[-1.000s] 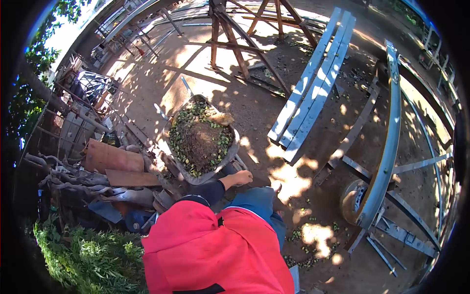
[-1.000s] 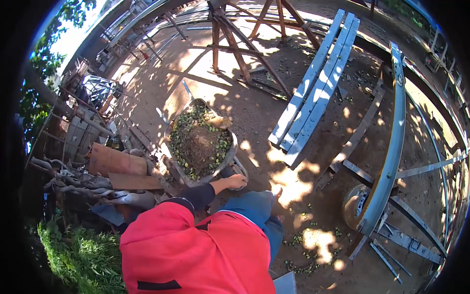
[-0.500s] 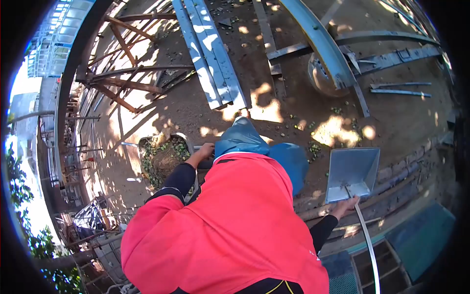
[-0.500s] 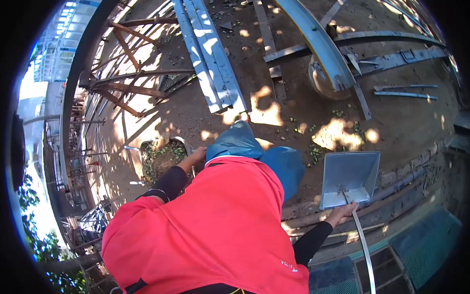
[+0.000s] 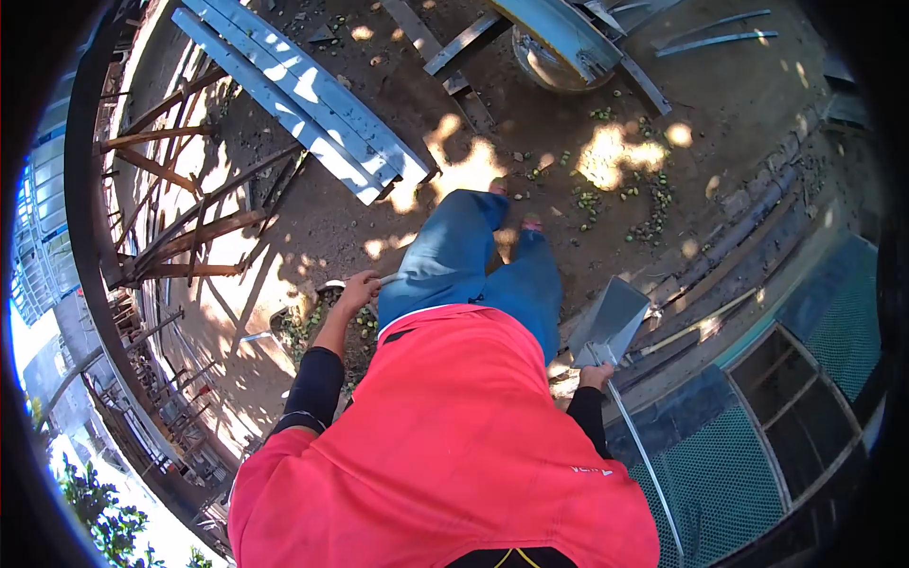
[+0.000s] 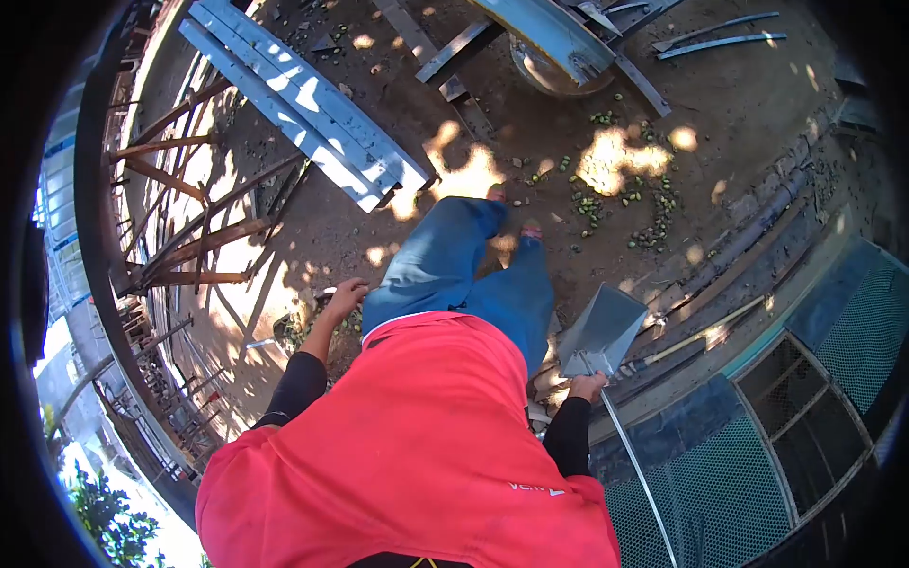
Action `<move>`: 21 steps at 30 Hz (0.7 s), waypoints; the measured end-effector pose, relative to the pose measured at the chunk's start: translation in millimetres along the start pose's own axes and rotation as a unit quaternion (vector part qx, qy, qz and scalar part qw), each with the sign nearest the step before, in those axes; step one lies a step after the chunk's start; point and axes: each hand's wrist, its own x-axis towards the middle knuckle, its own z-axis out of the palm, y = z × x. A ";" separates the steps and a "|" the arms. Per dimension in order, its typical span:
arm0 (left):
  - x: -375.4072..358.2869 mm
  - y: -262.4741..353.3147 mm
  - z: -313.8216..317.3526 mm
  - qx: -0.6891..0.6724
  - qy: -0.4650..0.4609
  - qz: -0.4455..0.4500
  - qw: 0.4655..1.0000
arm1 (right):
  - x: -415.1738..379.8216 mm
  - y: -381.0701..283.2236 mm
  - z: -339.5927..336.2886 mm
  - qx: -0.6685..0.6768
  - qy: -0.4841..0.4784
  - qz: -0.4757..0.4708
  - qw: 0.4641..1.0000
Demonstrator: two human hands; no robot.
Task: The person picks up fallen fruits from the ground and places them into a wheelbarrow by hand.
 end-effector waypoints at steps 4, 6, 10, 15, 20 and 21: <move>49.4 6.1 -15.4 0.044 -0.026 -0.075 0.996 | -45.5 0.4 -31.3 -0.068 0.096 -0.074 0.990; 84.9 21.5 -26.9 0.045 -0.047 -0.069 0.995 | -108.2 -17.5 -12.0 -0.019 0.249 0.001 0.968; 179.4 55.9 -64.9 -0.005 -0.069 -0.016 0.997 | -180.1 -1.6 0.6 0.128 0.221 -0.036 0.966; 280.8 94.4 -130.0 -0.133 -0.012 0.052 0.990 | -265.3 30.6 54.5 0.052 0.323 -0.062 0.943; 272.9 169.8 -184.1 -0.115 0.015 0.067 0.991 | -282.6 34.3 108.9 0.128 0.253 -0.018 0.959; 275.6 168.4 -184.4 -0.089 0.020 0.076 0.993 | -270.8 31.5 110.8 0.117 0.213 -0.013 0.970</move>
